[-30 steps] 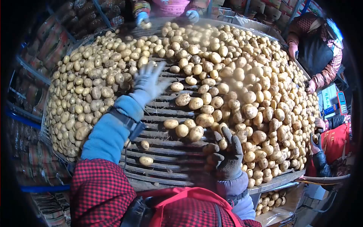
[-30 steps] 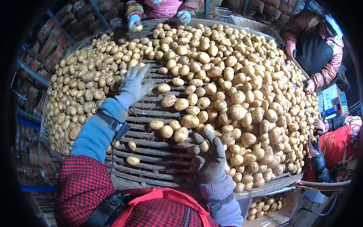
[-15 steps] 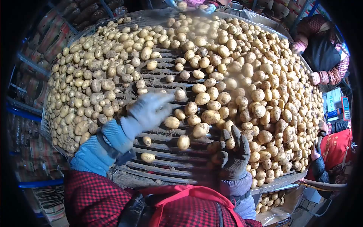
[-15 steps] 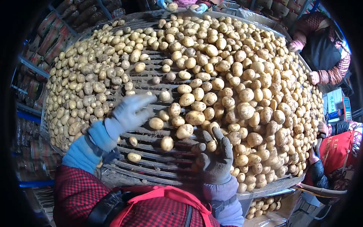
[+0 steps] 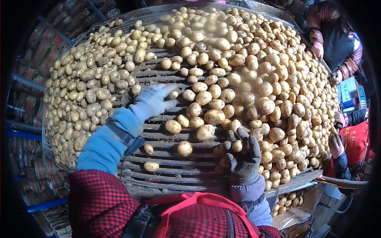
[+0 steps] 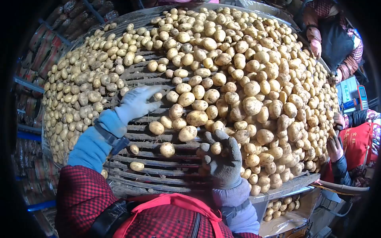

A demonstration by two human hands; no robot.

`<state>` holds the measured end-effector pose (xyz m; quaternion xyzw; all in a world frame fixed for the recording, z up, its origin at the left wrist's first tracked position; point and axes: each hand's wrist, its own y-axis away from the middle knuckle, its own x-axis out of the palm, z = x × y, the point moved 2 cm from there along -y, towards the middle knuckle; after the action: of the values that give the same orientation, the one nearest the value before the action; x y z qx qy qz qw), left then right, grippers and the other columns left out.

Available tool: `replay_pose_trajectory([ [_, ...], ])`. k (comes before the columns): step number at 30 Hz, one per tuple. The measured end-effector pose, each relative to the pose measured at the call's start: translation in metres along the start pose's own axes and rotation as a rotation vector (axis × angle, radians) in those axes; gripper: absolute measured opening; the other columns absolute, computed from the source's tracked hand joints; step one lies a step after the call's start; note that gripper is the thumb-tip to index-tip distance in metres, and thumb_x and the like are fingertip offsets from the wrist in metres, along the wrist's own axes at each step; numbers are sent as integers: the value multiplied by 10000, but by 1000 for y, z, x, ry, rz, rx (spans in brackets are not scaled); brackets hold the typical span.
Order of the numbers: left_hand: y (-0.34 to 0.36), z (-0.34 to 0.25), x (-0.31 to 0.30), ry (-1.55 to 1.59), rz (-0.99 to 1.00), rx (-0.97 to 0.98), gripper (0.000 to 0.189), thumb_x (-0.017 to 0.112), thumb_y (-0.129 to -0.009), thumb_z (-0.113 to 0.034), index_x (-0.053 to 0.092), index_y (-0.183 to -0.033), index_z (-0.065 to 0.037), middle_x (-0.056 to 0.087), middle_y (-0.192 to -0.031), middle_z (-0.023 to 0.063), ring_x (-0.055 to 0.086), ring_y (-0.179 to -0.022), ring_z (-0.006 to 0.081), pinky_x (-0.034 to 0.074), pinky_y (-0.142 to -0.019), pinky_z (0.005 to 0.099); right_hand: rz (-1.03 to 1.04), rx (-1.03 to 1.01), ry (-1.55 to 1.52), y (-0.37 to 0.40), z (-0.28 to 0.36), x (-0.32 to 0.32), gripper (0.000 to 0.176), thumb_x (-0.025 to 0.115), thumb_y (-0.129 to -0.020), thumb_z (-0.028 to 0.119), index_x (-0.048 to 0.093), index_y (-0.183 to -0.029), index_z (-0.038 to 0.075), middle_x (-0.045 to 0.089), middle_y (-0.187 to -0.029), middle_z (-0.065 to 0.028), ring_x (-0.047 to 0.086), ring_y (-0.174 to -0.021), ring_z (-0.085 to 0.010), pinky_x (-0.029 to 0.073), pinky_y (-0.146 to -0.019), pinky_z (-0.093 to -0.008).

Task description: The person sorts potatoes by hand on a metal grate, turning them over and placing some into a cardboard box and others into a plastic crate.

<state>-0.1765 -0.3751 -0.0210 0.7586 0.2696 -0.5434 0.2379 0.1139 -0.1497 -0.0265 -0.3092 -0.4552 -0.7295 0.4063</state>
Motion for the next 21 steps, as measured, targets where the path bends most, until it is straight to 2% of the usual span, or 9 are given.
replay_pose_trajectory([
  [5,-12,-19,2,-145,105,-23,526,747,-912,-341,628,-1394,-165,674,-1282,182,637,-1189,389,499,-1039,456,212,-222,292,0,-4,-7,380,510,-1105,174,516,-1449,13,615,-1352,-202,680,-1094,-303,613,-756,-307],
  [7,-8,-22,-2,44,-15,-98,470,731,-930,-312,647,-1357,-135,682,-1268,179,645,-1183,384,509,-1028,463,260,-196,258,-4,-8,-20,402,519,-1084,97,491,-1476,10,614,-1354,-202,679,-1096,-283,606,-765,-296],
  [9,3,-52,4,262,-276,123,454,741,-934,-281,653,-1333,-83,684,-1246,177,665,-1153,365,535,-999,452,305,-154,230,-5,-4,-29,444,528,-1063,20,466,-1502,7,612,-1356,-202,678,-1099,-264,599,-774,-285],
  [11,15,-108,-2,358,-240,271,466,756,-939,-286,651,-1339,-70,682,-1264,177,662,-1162,373,534,-1013,443,269,143,92,-9,-6,-32,587,556,-1016,-56,387,-1572,24,595,-1399,-191,675,-1105,-235,587,-791,-269],
  [13,20,-148,-8,433,-218,517,612,724,-951,-459,609,-1413,-75,647,-1372,181,628,-1240,387,499,-1071,467,163,25,219,2,0,20,776,641,-922,-129,338,-1613,57,574,-1455,-185,671,-1089,-217,582,-782,-256],
  [15,28,-165,-7,277,-178,529,851,637,-941,-657,512,-1500,-27,571,-1465,220,564,-1335,394,436,-1138,482,-78,-163,247,2,-15,26,662,614,-1007,30,347,-1612,74,579,-1448,-194,665,-1036,-223,580,-721,-251],
  [17,29,-145,-24,246,-211,480,849,659,-927,-655,528,-1481,-26,582,-1448,219,578,-1313,395,451,-1124,477,56,-13,64,3,-2,23,591,561,-1051,149,366,-1605,91,582,-1439,-197,657,-1007,-229,571,-679,-246],
  [19,34,-96,-34,227,-267,285,657,721,-944,-476,588,-1418,-41,662,-1303,207,644,-1210,367,492,-1074,473,190,132,-132,4,0,21,544,509,-1094,269,385,-1599,108,585,-1431,-200,650,-979,-236,562,-637,-242],
  [21,54,-46,-54,9,-258,-60,593,708,-955,-390,586,-1437,-66,674,-1293,196,652,-1191,369,510,-1036,467,66,40,103,4,-1,12,568,390,-1114,459,428,-1575,128,599,-1391,-200,627,-935,-232,510,-549,-218],
])
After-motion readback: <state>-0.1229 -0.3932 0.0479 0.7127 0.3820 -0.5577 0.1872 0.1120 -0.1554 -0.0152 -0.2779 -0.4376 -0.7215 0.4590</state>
